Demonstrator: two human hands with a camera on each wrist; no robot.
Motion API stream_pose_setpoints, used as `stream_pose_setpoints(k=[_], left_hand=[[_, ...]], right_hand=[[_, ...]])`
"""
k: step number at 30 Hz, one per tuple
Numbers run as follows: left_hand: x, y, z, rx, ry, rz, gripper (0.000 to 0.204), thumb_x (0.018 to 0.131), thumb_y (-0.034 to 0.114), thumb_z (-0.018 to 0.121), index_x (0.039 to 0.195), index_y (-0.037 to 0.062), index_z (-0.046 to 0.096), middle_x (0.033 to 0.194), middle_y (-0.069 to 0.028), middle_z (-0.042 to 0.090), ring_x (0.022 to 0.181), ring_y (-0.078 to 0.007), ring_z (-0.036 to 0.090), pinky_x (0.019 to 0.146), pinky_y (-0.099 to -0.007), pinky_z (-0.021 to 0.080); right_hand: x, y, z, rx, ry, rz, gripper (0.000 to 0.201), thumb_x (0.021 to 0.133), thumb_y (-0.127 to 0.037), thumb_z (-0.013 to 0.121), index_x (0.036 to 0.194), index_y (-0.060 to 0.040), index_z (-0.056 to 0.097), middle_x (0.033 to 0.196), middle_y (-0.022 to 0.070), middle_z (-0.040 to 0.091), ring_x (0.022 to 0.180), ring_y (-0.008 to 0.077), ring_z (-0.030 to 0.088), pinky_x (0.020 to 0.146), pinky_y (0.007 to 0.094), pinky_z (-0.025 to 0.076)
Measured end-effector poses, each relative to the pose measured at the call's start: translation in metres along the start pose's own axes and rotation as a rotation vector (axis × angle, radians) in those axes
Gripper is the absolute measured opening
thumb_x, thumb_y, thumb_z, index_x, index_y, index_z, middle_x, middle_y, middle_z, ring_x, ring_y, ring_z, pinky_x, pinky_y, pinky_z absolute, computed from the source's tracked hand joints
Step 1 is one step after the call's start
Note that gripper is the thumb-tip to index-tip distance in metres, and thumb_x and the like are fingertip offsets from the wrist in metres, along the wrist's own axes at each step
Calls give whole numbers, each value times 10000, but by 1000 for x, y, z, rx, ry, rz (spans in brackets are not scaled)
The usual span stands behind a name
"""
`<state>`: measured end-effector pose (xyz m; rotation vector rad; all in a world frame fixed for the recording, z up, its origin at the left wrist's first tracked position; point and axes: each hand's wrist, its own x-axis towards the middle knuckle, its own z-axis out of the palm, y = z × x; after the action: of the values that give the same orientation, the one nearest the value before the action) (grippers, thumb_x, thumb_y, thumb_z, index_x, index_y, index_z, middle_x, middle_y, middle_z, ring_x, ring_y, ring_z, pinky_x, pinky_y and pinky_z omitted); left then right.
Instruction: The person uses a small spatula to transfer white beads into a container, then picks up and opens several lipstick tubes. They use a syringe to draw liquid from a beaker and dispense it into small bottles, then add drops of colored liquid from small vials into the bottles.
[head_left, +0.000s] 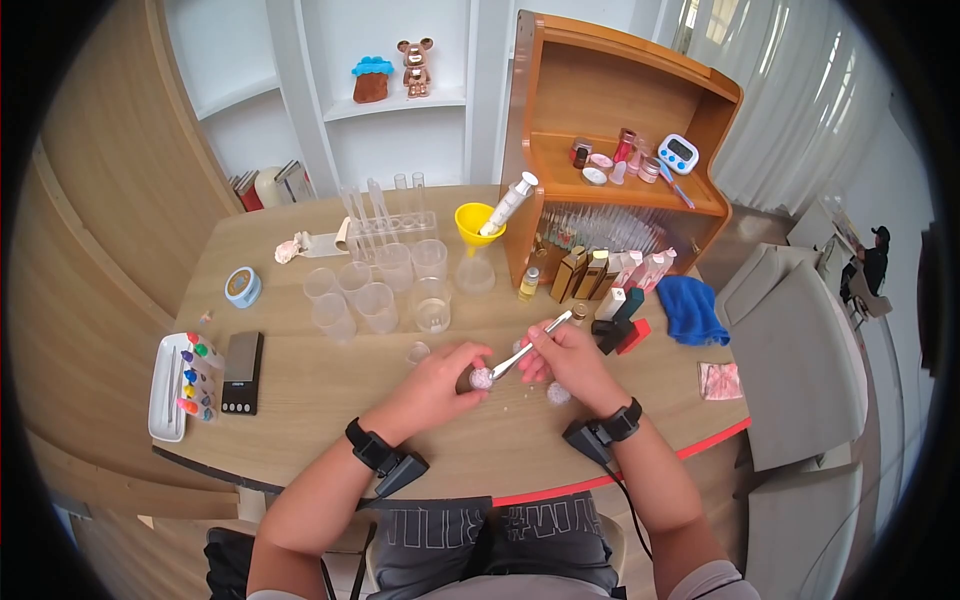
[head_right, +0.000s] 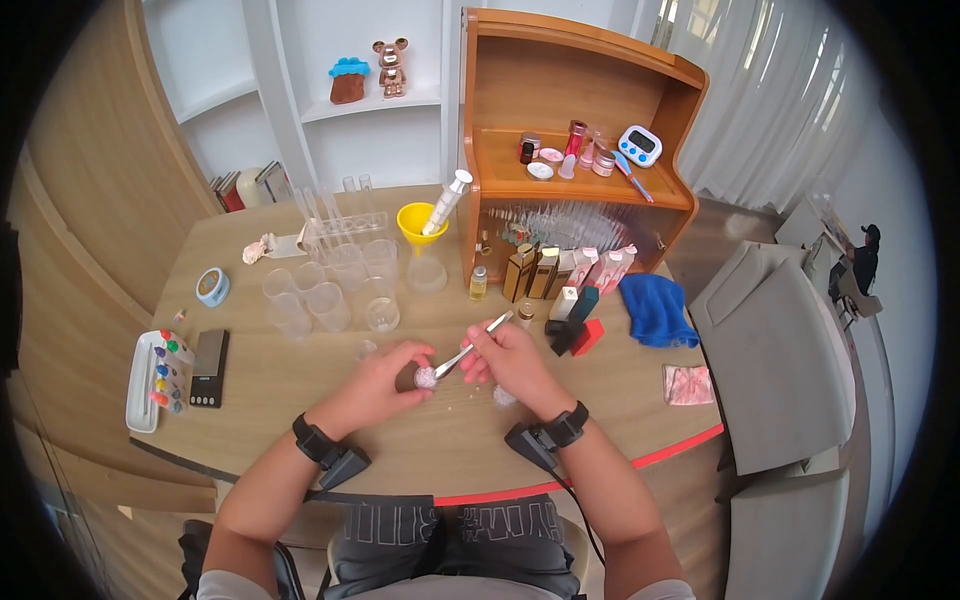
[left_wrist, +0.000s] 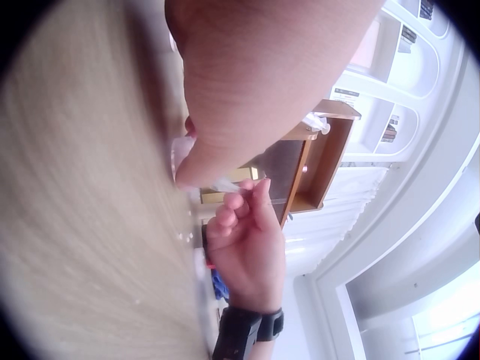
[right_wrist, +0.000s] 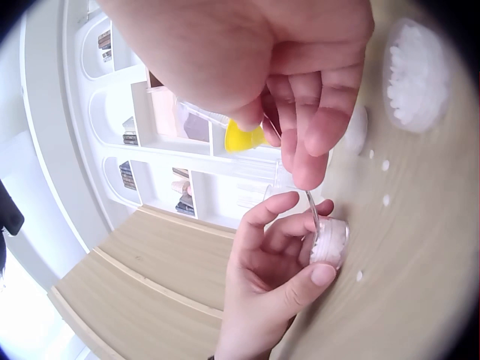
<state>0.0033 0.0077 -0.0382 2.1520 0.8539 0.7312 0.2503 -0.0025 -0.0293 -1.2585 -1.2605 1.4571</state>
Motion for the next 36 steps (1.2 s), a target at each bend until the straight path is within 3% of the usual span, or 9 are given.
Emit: stream_pose_setpoints(k=[5, 17, 23, 29, 36], left_hand=[[0, 2, -1, 27, 1, -8, 517, 796, 92, 797, 1256, 69, 564, 1143, -117, 643, 1106, -305, 623, 955, -400, 498], [0, 0, -1, 19, 8, 8, 513, 802, 105, 790, 1261, 72, 563, 1149, -119, 645, 1106, -308, 623, 953, -398, 498], [0, 1, -1, 13, 1, 6, 510, 803, 108, 789, 1259, 73, 564, 1160, -122, 646, 1114, -315, 621, 950, -403, 497], [-1, 0, 0, 38, 16, 55, 515, 797, 115, 796, 1256, 76, 565, 1164, -118, 644, 1126, -321, 612, 961, -412, 488], [0, 0, -1, 23, 9, 30, 537, 781, 119, 818, 1254, 83, 566, 1125, -80, 639, 1101, -312, 608, 952, -416, 486]], right_hand=[[1, -1, -3, -31, 89, 11, 348, 1072, -359, 501, 990, -37, 605, 768, 73, 696, 607, 131, 679, 523, 229, 468], [0, 4, -3, -164, -122, 95, 373, 1069, -358, 508, 941, -26, 619, 698, 62, 648, 533, 119, 595, 519, 253, 468], [-3, 1, 0, -186, -99, 82, 380, 1070, -358, 504, 944, -17, 616, 703, 62, 643, 529, 122, 594, 513, 256, 468], [-2, -4, -3, -43, -12, 7, 342, 1078, -341, 486, 998, -33, 611, 739, 71, 668, 572, 132, 642, 520, 257, 473], [2, 2, -3, 19, -41, -11, 323, 1085, -303, 480, 1031, -11, 608, 837, 102, 708, 660, 170, 694, 603, 256, 534]])
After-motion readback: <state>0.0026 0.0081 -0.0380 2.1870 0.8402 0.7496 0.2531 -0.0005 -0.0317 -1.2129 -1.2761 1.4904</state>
